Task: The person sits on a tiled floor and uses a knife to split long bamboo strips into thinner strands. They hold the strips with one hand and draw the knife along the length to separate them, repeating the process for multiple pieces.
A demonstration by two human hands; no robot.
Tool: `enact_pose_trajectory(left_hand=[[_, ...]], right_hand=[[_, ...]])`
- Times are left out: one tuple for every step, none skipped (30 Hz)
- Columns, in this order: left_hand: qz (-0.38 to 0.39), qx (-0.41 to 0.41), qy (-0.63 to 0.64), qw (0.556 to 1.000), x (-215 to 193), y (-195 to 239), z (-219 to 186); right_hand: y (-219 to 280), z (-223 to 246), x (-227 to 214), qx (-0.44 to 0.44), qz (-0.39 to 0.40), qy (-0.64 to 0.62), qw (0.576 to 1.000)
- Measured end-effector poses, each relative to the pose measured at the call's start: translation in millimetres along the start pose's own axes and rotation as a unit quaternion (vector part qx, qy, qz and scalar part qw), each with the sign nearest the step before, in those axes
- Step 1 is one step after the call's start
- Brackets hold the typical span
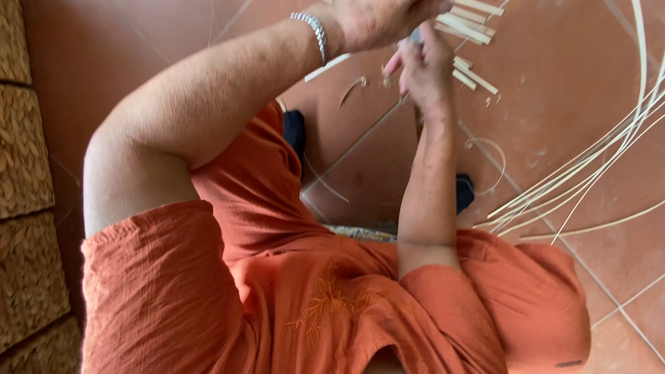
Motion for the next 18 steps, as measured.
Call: enact_pose_trajectory(left_hand=[[0.031, -0.025, 0.027, 0.999, 14, 3, 4], [0.055, -0.038, 0.048, 0.997, 23, 3, 6], [0.077, -0.052, 0.068, 0.993, 31, 5, 6], [0.095, -0.059, 0.088, 0.990, 36, 5, 6], [0.107, -0.062, 0.099, 0.987, 39, 6, 5], [0.118, -0.065, 0.112, 0.985, 40, 6, 3], [0.128, -0.066, 0.122, 0.982, 40, 6, 2], [0.136, -0.067, 0.131, 0.980, 41, 7, -1], [0.142, -0.067, 0.139, 0.978, 44, 5, 1], [0.147, -0.069, 0.149, 0.975, 48, 2, 1], [0.152, -0.071, 0.156, 0.973, 51, 0, 1], [0.156, -0.074, 0.164, 0.971, 52, -4, 1], [0.161, -0.076, 0.170, 0.969, 53, -4, 0], [0.165, -0.078, 0.175, 0.967, 55, -2, 0], [0.170, -0.081, 0.180, 0.965, 57, 1, 1], [0.170, -0.084, 0.189, 0.964, 58, 4, 3], [0.172, -0.085, 0.196, 0.962, 59, 4, 5], [0.172, -0.088, 0.202, 0.960, 61, 7, 6]], right_hand=[[1, 1, -4, -0.028, 0.007, -0.016, 0.999], [3, -1, -7, -0.027, 0.017, -0.008, 0.999], [4, 0, -12, -0.027, 0.027, 0.001, 0.999], [4, 3, -15, -0.033, 0.036, 0.012, 0.999], [9, 5, -16, -0.026, 0.051, 0.011, 0.998], [15, 9, -19, -0.022, 0.065, 0.011, 0.998], [18, 11, -19, -0.018, 0.078, 0.010, 0.997], [17, 12, -17, -0.012, 0.075, 0.019, 0.997], [15, 12, -15, -0.006, 0.071, 0.028, 0.997], [14, 12, -14, 0.001, 0.067, 0.036, 0.997], [17, 9, -9, 0.017, 0.076, 0.022, 0.997], [19, 5, -2, 0.031, 0.084, 0.007, 0.996], [20, 2, 1, 0.046, 0.092, -0.008, 0.995], [20, -2, 1, 0.055, 0.091, 0.001, 0.994], [20, -7, -1, 0.064, 0.090, 0.010, 0.994], [19, -13, -3, 0.074, 0.088, 0.019, 0.993], [18, -18, -4, 0.071, 0.088, 0.023, 0.993], [17, -23, -7, 0.068, 0.088, 0.029, 0.993]])
Point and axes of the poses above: each hand's wrist, its own y-axis away from the middle knuckle, its own x-axis out of the palm, z = x × y, the point moved 6 cm from there along -y, towards the middle knuckle, and after that the axes turned 6 degrees about x, right-handed, at the moved point
